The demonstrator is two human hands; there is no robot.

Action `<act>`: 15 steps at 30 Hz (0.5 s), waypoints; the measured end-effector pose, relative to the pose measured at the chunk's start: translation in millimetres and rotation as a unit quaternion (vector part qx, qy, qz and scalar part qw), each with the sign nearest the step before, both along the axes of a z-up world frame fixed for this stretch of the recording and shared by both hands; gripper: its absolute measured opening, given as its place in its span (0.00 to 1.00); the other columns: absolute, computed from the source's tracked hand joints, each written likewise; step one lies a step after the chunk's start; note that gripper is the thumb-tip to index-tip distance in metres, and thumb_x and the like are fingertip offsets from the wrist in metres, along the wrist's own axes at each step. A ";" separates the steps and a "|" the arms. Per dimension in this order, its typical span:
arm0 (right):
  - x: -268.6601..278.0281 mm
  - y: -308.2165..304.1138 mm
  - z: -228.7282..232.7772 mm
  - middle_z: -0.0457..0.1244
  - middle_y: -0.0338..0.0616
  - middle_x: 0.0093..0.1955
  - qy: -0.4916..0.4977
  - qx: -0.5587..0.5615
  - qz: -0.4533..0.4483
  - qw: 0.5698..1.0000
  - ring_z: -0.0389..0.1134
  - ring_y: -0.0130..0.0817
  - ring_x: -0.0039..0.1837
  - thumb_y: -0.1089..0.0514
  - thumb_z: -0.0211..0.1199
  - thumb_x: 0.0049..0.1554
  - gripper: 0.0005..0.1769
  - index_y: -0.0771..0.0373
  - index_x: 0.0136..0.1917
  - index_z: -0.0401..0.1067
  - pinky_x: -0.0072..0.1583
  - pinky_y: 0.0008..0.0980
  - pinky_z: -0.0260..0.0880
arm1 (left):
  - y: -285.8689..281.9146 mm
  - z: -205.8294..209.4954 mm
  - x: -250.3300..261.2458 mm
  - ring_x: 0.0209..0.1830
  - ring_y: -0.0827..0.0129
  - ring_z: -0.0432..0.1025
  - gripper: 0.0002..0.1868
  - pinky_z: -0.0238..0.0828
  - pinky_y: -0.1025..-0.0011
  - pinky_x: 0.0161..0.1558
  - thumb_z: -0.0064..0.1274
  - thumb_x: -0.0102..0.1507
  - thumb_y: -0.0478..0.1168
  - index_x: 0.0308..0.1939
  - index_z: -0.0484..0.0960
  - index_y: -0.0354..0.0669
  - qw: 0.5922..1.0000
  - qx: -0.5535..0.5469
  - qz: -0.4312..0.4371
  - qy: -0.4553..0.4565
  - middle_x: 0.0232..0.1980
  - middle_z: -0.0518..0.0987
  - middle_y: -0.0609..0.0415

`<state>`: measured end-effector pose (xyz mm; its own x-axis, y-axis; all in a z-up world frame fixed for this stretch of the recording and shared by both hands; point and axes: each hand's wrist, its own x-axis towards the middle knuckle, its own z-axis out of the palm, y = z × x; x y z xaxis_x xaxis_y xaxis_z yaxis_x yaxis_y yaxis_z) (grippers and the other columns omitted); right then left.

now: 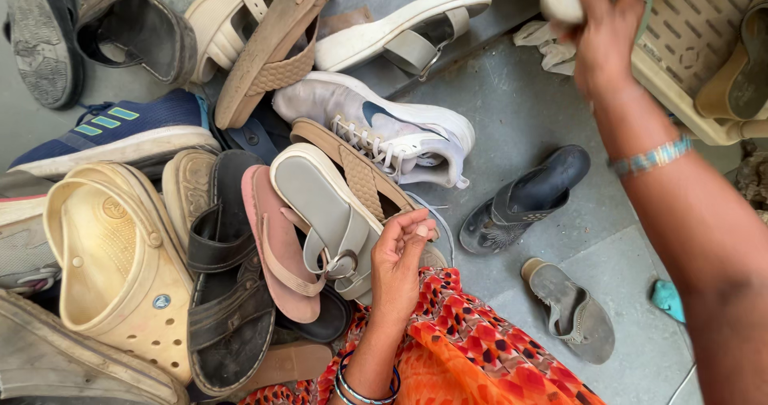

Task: The person sits on the floor and organizes a pile of shoes by picking them up one by one and placing them onto a nearby plastic shoe rack. They handle various types of footwear, including sneakers, sandals, and flip-flops, moving them from the floor to the rack.

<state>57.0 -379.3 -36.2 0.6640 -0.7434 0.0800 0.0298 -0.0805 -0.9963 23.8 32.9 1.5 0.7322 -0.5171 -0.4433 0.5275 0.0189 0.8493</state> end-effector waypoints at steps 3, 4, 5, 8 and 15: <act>24.0 -37.5 -24.9 0.70 0.46 0.59 0.005 0.023 -0.031 0.999 0.77 0.37 0.53 0.48 0.69 0.69 0.28 0.68 0.72 0.65 0.42 0.30 0.74 | -3.7 -1.0 -1.8 0.47 0.72 0.76 0.14 0.72 0.73 0.55 0.49 0.70 0.37 0.57 0.79 0.32 1.000 -0.007 0.001 -0.003 0.47 0.83 0.50; 28.0 -42.2 -30.9 0.69 0.47 0.59 0.024 0.045 -0.029 0.998 0.77 0.36 0.53 0.49 0.71 0.68 0.28 0.69 0.71 0.66 0.43 0.30 0.75 | -3.3 -1.6 -2.6 0.48 0.72 0.76 0.14 0.72 0.73 0.55 0.49 0.70 0.36 0.57 0.78 0.32 1.000 -0.009 0.000 -0.004 0.47 0.82 0.50; 29.5 -43.4 -34.6 0.69 0.47 0.58 0.043 0.066 -0.027 0.997 0.77 0.36 0.53 0.50 0.73 0.67 0.28 0.71 0.69 0.67 0.44 0.29 0.76 | -2.8 -2.4 -3.1 0.48 0.72 0.76 0.14 0.72 0.73 0.55 0.49 0.70 0.36 0.57 0.78 0.32 1.000 -0.011 -0.001 -0.005 0.47 0.82 0.51; 20.8 -26.5 -36.6 0.67 0.44 0.58 0.099 -0.128 0.032 0.986 0.76 0.33 0.54 0.54 0.74 0.63 0.33 0.66 0.69 0.56 0.43 0.27 0.78 | 4.3 -1.6 -1.3 0.49 0.72 0.76 0.13 0.72 0.73 0.56 0.48 0.70 0.35 0.57 0.78 0.32 0.999 -0.010 0.007 -0.030 0.49 0.82 0.50; 25.8 -11.6 -20.2 0.67 0.49 0.41 0.120 -0.443 -0.004 0.888 0.70 0.43 0.43 0.56 0.71 0.63 0.15 0.71 0.45 0.73 0.45 0.43 0.69 | 41.9 29.2 24.3 0.47 0.70 0.78 0.11 0.76 0.72 0.48 0.46 0.72 0.33 0.55 0.80 0.32 0.984 0.060 0.116 -0.118 0.49 0.84 0.48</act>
